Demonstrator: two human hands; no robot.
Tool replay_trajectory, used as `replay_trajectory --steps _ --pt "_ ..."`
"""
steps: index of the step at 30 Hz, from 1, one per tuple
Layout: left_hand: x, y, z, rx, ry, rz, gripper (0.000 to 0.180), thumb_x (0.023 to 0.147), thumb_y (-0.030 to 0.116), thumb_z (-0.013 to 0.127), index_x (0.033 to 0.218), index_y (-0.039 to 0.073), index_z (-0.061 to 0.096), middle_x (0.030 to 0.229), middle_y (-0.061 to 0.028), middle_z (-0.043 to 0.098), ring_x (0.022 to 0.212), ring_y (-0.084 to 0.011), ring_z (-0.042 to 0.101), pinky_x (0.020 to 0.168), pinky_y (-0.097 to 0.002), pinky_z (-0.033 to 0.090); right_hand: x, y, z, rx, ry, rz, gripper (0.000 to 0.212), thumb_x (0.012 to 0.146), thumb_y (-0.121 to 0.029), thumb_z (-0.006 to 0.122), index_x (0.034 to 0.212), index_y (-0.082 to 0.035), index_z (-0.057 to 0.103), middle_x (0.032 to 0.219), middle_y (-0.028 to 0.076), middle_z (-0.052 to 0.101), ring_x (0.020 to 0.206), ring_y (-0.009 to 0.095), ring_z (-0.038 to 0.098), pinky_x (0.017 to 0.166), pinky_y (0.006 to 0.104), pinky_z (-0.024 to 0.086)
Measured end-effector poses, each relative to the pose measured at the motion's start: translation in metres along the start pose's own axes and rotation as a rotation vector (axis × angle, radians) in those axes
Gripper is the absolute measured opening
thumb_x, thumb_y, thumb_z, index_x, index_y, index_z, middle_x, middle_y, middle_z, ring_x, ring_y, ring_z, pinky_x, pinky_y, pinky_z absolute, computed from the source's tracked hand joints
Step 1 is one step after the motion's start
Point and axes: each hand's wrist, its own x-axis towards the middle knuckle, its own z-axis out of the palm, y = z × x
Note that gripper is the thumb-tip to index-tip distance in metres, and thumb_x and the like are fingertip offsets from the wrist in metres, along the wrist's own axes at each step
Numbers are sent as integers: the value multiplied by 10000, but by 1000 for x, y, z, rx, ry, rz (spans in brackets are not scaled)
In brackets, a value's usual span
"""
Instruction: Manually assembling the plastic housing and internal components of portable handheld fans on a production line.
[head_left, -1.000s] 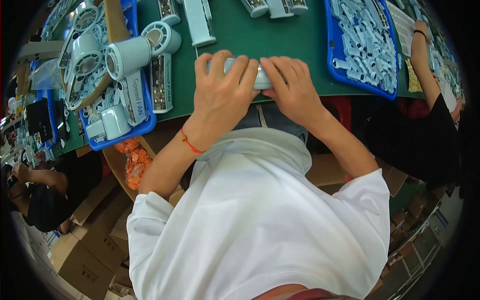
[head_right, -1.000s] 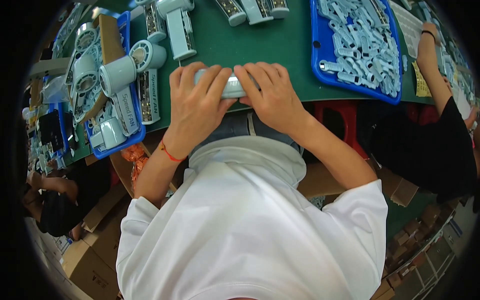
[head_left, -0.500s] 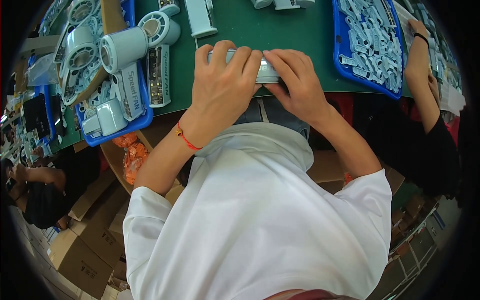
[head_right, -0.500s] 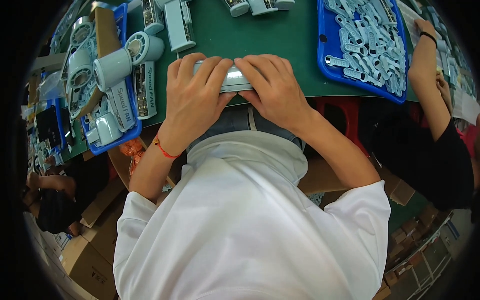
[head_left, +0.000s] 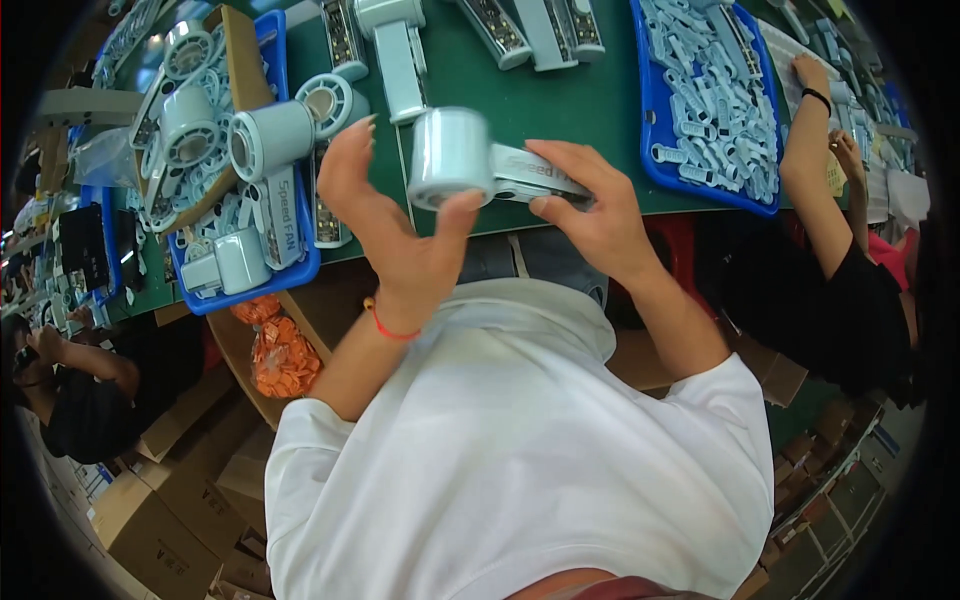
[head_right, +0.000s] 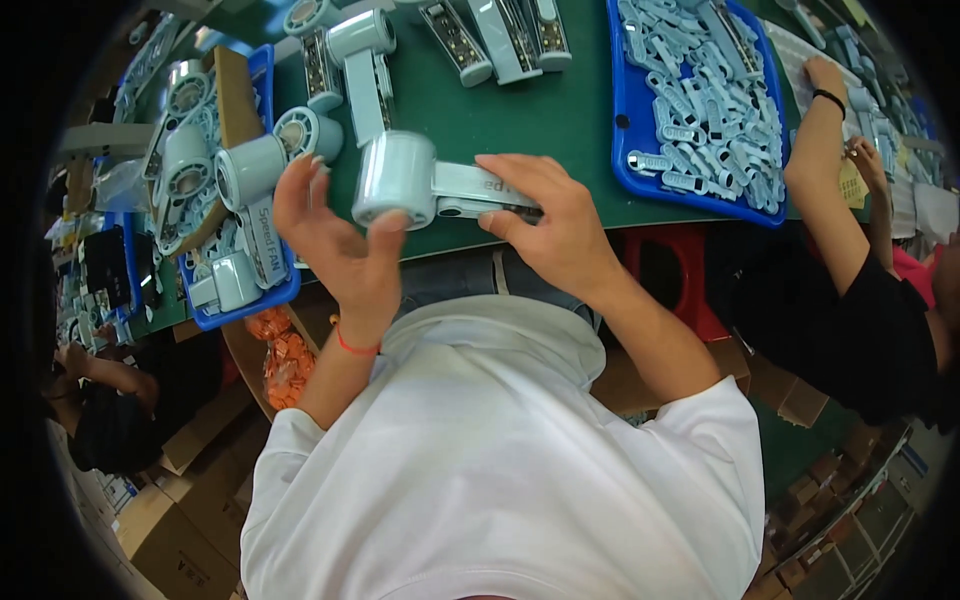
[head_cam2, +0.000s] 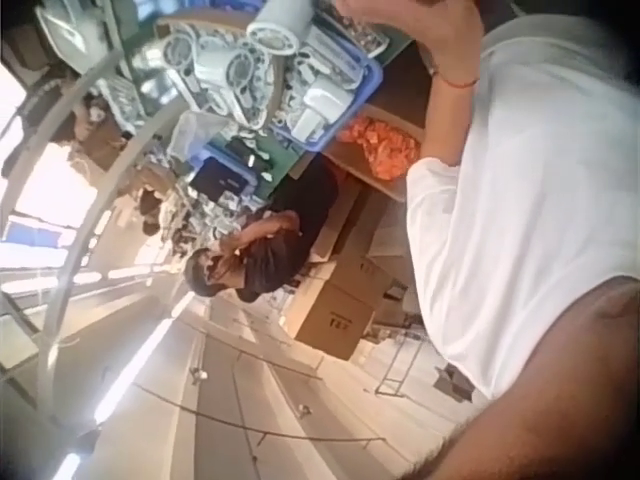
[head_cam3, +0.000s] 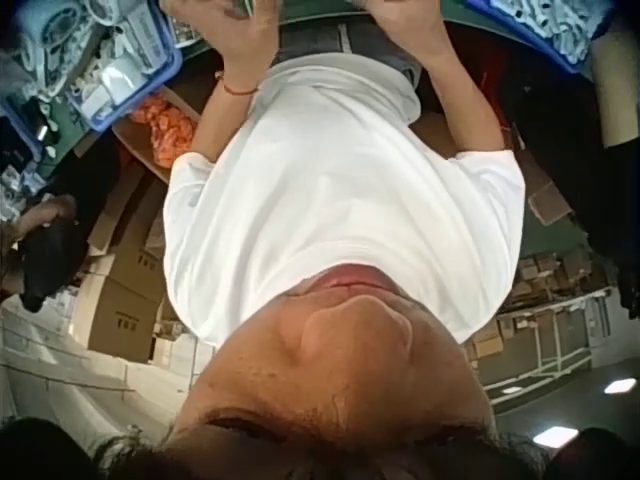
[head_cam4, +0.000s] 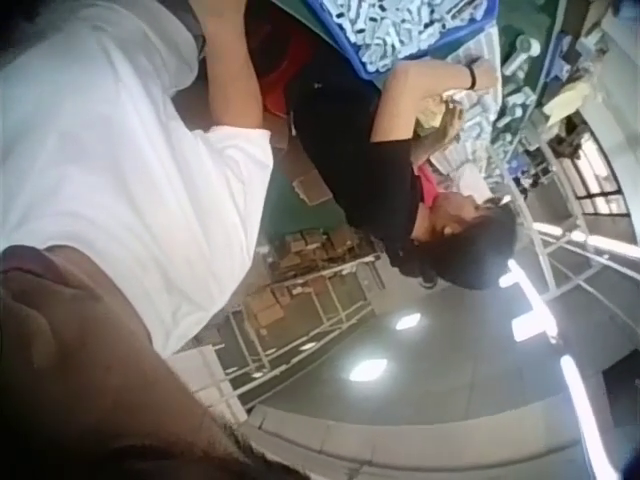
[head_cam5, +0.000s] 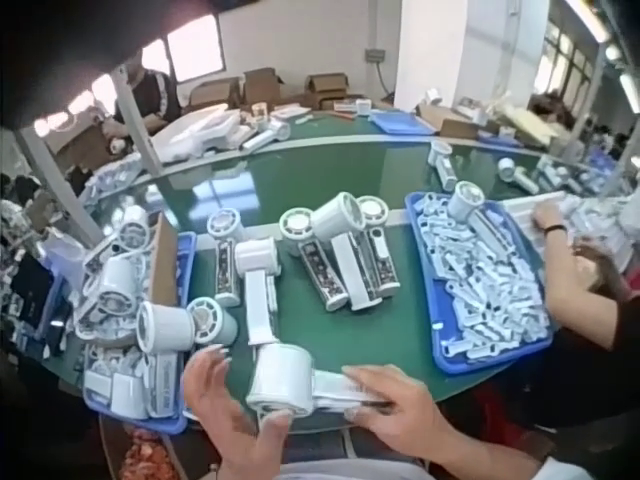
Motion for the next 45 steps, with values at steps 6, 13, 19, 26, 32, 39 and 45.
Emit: replay_trajectory --steps 6,13,19,26,32,39,45 --pt "1 23 33 -845 -276 -774 539 836 211 657 1225 6 344 1182 -115 468 989 -143 512 833 -275 438 4 -27 0 271 -48 57 459 855 -164 593 1268 -2 476 1154 101 571 1038 188 545 916 282 401" --pt "39 15 26 -849 -481 -822 530 776 163 711 1183 2 412 1077 -80 529 897 -137 546 803 -273 450 13 11 -110 -634 167 120 247 786 -64 593 1030 -28 611 1016 135 606 952 266 561 837 340 430" --pt "53 9 29 -858 -469 -841 563 756 54 679 1237 -23 398 1076 -86 551 915 -122 548 785 -260 461 9 34 -102 -760 25 37 370 680 -22 644 1043 -45 579 1037 116 572 993 306 508 838 378 397" --pt "197 -11 63 -718 -310 -611 529 756 100 666 1194 -68 420 1018 -114 599 827 -159 611 653 -270 502 21 43 -105 -805 -24 -31 161 688 -25 628 833 -55 566 908 66 557 892 263 514 758 371 385" --pt "296 -159 167 -320 -425 -728 217 734 118 675 859 -48 613 736 -98 639 626 -173 616 560 -288 497 9 29 -114 -841 -23 -10 306 614 -17 667 895 -60 554 1008 59 542 1009 272 489 879 393 360" --pt "299 -230 215 629 -581 -564 463 662 404 659 998 84 677 1159 -138 562 1040 -283 547 855 -424 446 20 40 -122 -745 -73 19 279 625 11 657 874 -59 553 888 81 562 917 267 526 823 374 374" --pt "341 -213 145 711 -534 95 463 826 464 537 911 25 657 813 -212 640 778 -353 628 745 -437 483 48 36 -127 -536 70 39 331 821 47 497 1138 -28 557 960 148 610 760 268 606 681 344 473"
